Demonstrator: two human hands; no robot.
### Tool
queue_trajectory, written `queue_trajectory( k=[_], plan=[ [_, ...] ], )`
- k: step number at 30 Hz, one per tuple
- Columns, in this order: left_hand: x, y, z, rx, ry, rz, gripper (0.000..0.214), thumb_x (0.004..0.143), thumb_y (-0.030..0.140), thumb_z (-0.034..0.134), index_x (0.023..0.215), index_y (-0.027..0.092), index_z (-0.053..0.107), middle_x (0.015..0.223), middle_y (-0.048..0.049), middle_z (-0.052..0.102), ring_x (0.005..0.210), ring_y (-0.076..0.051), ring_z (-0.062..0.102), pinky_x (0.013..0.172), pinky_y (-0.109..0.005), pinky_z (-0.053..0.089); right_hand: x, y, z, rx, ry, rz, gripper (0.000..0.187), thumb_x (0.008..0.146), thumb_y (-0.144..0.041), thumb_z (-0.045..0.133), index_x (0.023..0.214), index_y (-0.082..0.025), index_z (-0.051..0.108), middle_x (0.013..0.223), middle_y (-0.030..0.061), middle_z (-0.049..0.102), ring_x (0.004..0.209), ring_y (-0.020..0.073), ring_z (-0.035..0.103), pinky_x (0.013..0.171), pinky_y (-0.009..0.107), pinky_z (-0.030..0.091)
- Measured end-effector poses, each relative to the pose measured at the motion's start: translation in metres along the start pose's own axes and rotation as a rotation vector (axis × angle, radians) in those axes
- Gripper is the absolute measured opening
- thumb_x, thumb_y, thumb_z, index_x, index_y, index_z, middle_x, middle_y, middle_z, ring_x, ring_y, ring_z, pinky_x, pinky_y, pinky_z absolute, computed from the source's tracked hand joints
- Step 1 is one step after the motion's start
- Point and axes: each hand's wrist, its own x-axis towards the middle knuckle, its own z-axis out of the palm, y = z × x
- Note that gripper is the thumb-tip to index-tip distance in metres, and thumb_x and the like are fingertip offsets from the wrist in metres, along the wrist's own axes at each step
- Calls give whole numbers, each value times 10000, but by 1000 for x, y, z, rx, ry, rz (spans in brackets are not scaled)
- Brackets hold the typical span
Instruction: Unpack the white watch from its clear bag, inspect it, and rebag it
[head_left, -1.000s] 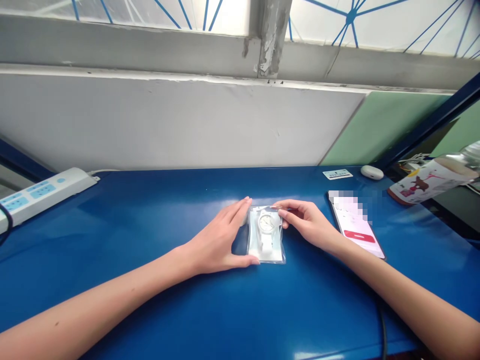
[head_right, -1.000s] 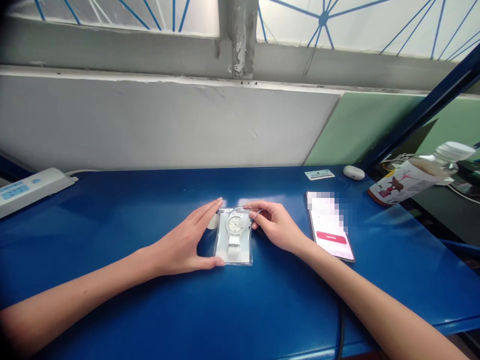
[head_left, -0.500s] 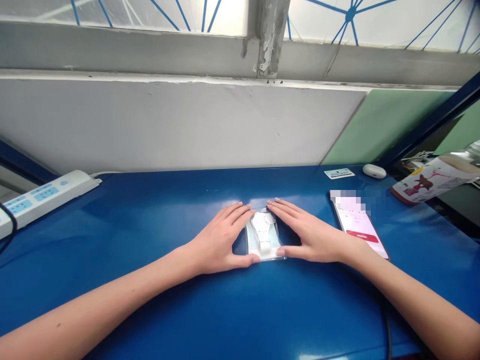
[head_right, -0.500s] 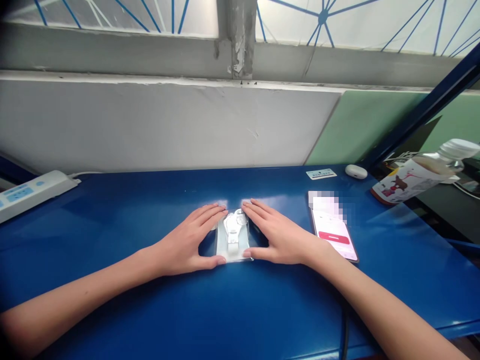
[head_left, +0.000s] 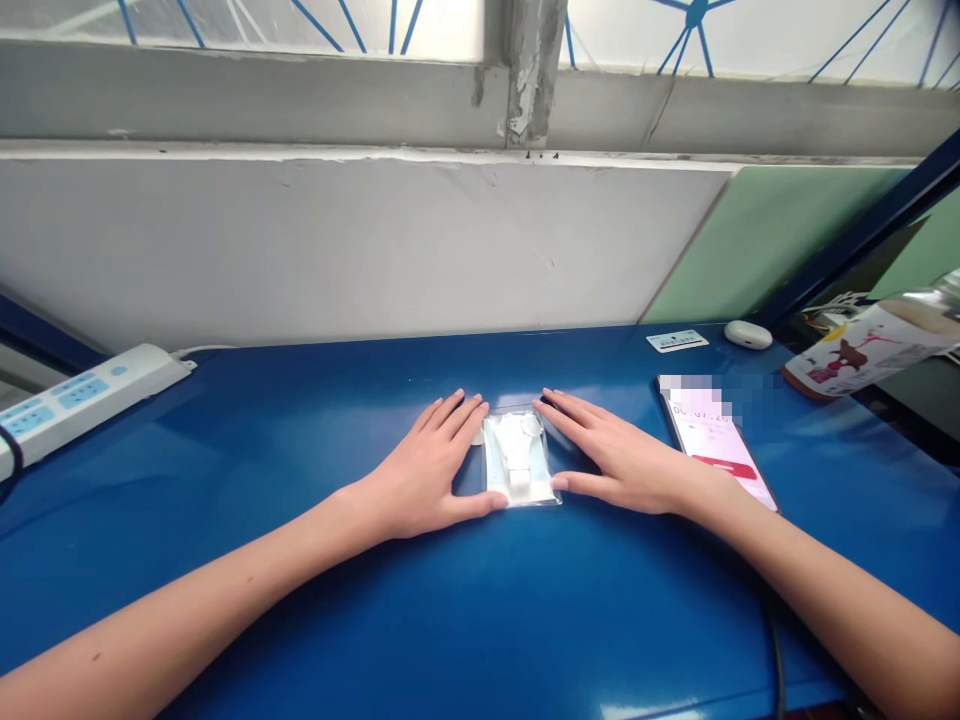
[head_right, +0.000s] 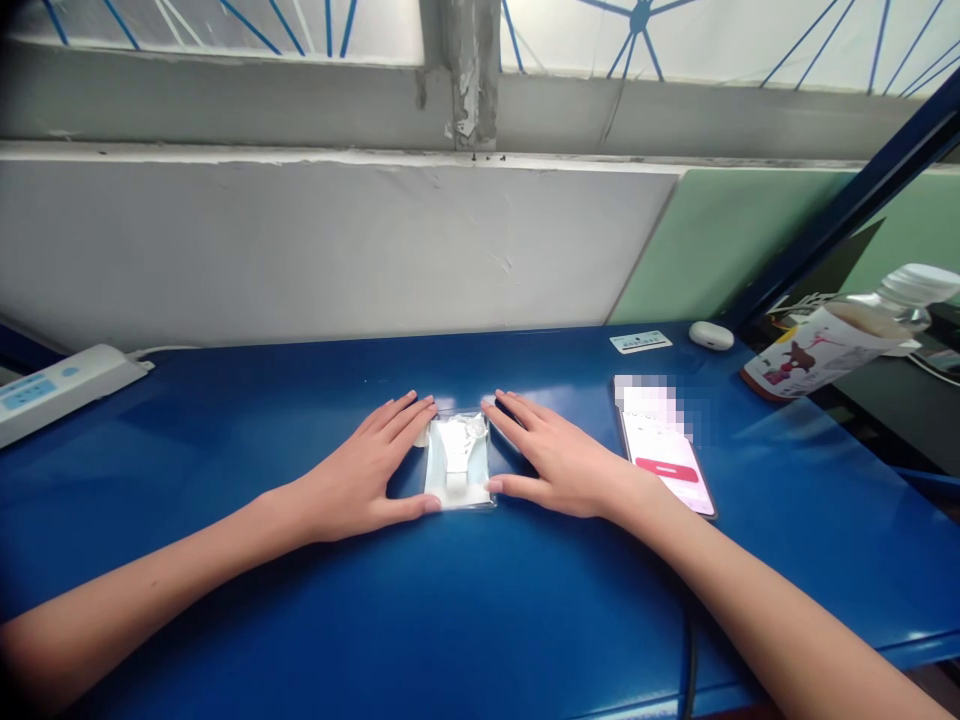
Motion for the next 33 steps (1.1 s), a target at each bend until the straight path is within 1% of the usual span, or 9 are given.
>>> queue_trajectory(
  k=[5, 10, 12, 14, 17, 22, 26, 30, 33],
  plan=[
    [1, -1, -6, 4, 17, 30, 983, 817, 759, 531, 1515, 100, 319, 1585, -188, 309, 1484, -384, 208, 1187, -513, 238, 3, -1, 4, -30, 3, -16, 1021, 845, -739, 507, 1583, -127, 157, 1638, 164, 157, 1510, 352, 124, 1195, 537, 240],
    [2, -4, -7, 19, 60, 43, 911, 801, 680, 598, 1460, 94, 374, 1542, -220, 374, 1456, -387, 283, 1159, -527, 293, 9, -2, 8, 8, 42, -57, 1003, 835, -713, 554, 1582, -157, 183, 1647, 147, 137, 1510, 359, 113, 1198, 541, 230],
    [2, -5, -6, 1, 80, 45, 887, 786, 650, 624, 1448, 112, 382, 1534, -217, 386, 1464, -394, 259, 1152, -538, 303, 13, -4, 6, 15, 55, -62, 1015, 825, -710, 568, 1581, -151, 185, 1649, 156, 112, 1505, 373, 128, 1192, 549, 242],
    [2, -7, -5, -16, 93, 38, 886, 769, 643, 643, 1429, 107, 395, 1534, -224, 381, 1480, -403, 204, 1154, -548, 299, 18, -7, 3, 9, 42, -57, 1043, 811, -718, 577, 1576, -118, 197, 1645, 180, 100, 1501, 383, 142, 1187, 548, 253],
    [2, -10, -5, -38, 116, 25, 903, 746, 668, 659, 1404, 101, 415, 1528, -237, 381, 1481, -417, 187, 1156, -570, 287, 27, -8, 1, 10, 23, -63, 1071, 792, -726, 591, 1566, -87, 219, 1630, 209, 155, 1495, 385, 169, 1187, 546, 252],
    [3, -12, -6, -59, 107, 32, 923, 759, 700, 638, 1426, 106, 403, 1529, -245, 375, 1460, -434, 238, 1155, -601, 265, 34, -2, 9, 82, 110, -139, 1004, 815, -685, 607, 1574, -153, 220, 1608, 195, 264, 1466, 372, 279, 1162, 545, 307],
    [3, -13, -5, -44, 103, 54, 961, 751, 752, 613, 1441, 118, 399, 1541, -239, 360, 1464, -431, 229, 1160, -604, 245, 28, -2, 10, 81, 73, -116, 1014, 826, -686, 592, 1580, -145, 184, 1612, 205, 241, 1473, 375, 257, 1162, 556, 301],
    [3, -13, -5, -33, 92, 48, 1014, 698, 793, 632, 1413, 104, 428, 1537, -250, 360, 1459, -440, 237, 1161, -607, 239, 22, -3, 8, 54, 8, -82, 1109, 809, -732, 569, 1581, -81, 110, 1625, 227, 159, 1496, 369, 183, 1182, 545, 266],
    [3, -12, -6, -44, 116, 46, 967, 678, 767, 667, 1376, 131, 459, 1520, -238, 393, 1451, -439, 259, 1156, -616, 240, 19, 0, 8, 55, 0, -82, 1146, 781, -747, 591, 1585, -98, 96, 1633, 207, 141, 1499, 370, 163, 1189, 542, 253]
  ],
)
